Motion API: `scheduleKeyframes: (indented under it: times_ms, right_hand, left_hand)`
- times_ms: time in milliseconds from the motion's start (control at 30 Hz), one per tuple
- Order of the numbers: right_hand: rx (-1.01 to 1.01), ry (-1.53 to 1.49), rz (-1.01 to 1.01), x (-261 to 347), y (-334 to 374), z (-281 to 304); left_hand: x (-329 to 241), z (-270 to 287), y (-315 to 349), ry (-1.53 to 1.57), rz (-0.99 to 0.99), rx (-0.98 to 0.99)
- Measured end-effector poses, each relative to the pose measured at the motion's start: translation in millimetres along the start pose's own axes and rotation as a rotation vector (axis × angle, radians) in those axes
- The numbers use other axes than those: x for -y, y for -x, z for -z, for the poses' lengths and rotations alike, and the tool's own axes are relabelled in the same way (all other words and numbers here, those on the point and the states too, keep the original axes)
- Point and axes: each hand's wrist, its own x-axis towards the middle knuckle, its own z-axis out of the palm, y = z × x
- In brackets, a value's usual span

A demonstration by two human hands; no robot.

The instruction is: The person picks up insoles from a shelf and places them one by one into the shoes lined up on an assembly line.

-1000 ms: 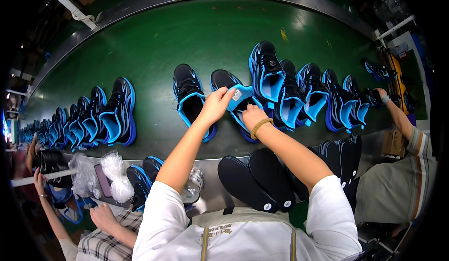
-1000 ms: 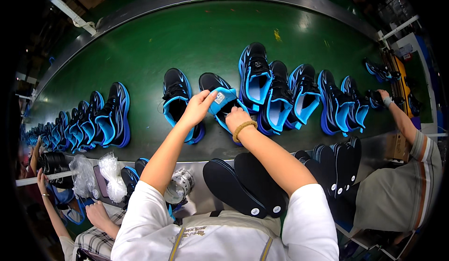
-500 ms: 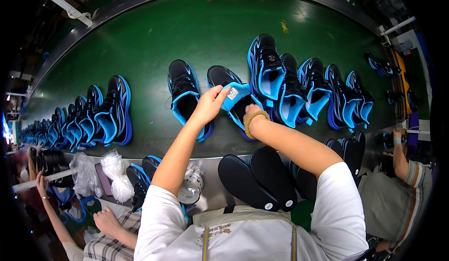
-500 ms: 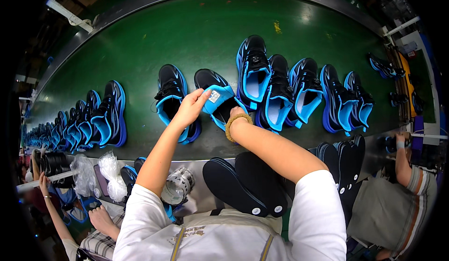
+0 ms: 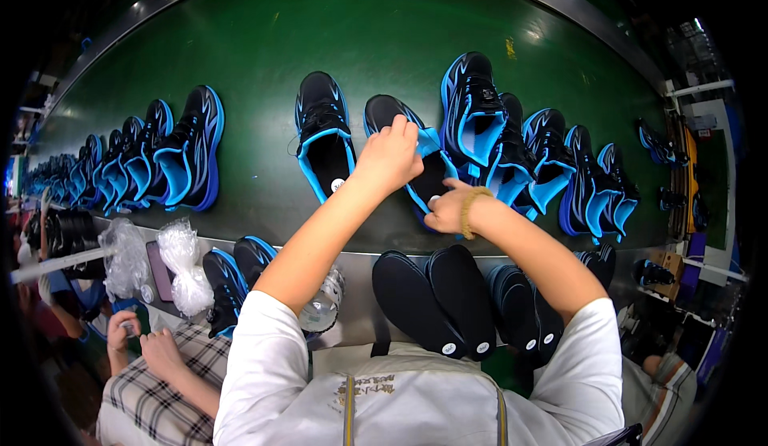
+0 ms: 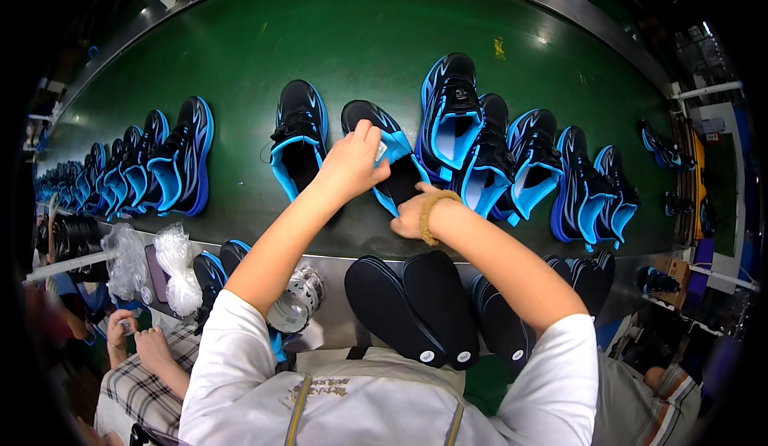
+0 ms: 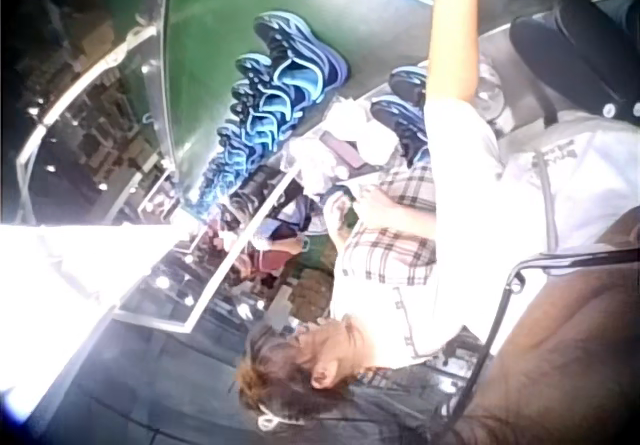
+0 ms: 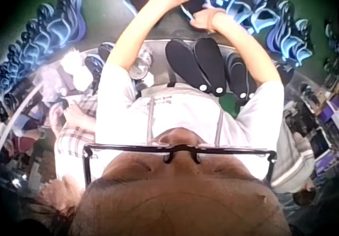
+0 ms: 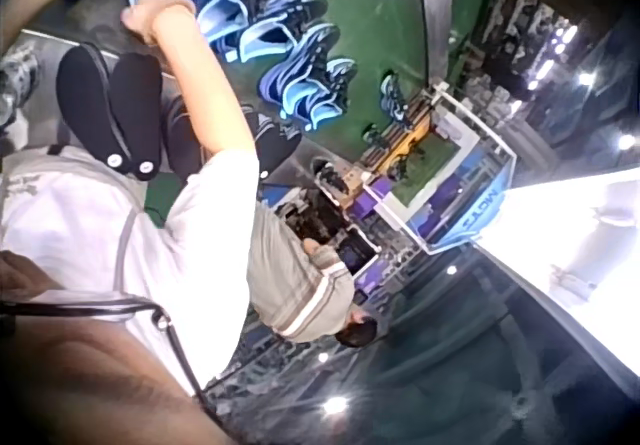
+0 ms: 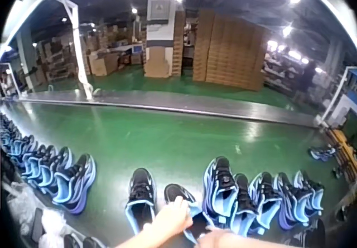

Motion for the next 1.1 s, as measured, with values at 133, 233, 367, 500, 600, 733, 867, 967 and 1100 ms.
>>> scheduleKeyframes:
  times_ms: [133,233,367,500,600,733,867,967,1100]
  right_hand:
    - [-0.165,-0.193,-0.074,10,14,-16]
    - [-0.759,-0.177,-0.022,13,22,-40]
    - [-1.209,-0.358,-0.071,24,48,-89]
    - [-1.187,-0.582,-0.09,42,52,-126]
    - [-1.248,-0.572,-0.066,46,47,-123]
    - [-1.351,-0.537,-0.008,47,32,-89]
    - [-1.375,-0.51,-0.07,48,34,-79]
    - [-1.355,-0.375,-0.357,22,44,-96]
    - [-1.25,-0.137,-0.422,-38,44,-115]
  left_hand:
    - [-7,-2,-2,-0.061,0.017,0.084]
    - [-6,-2,-2,0.012,0.017,0.077]
    - [-11,5,12,0.107,-0.051,-0.029]
    - [-34,13,45,-0.015,-0.149,-0.062]
    - [-35,17,52,-0.143,-0.222,-0.167]
    - [3,19,17,-0.349,-0.18,-0.131]
    - [29,21,-6,-0.729,-0.25,-0.081]
    - [23,15,0,-0.912,-0.178,0.026]
    - [9,-2,6,-1.07,-0.087,0.158]
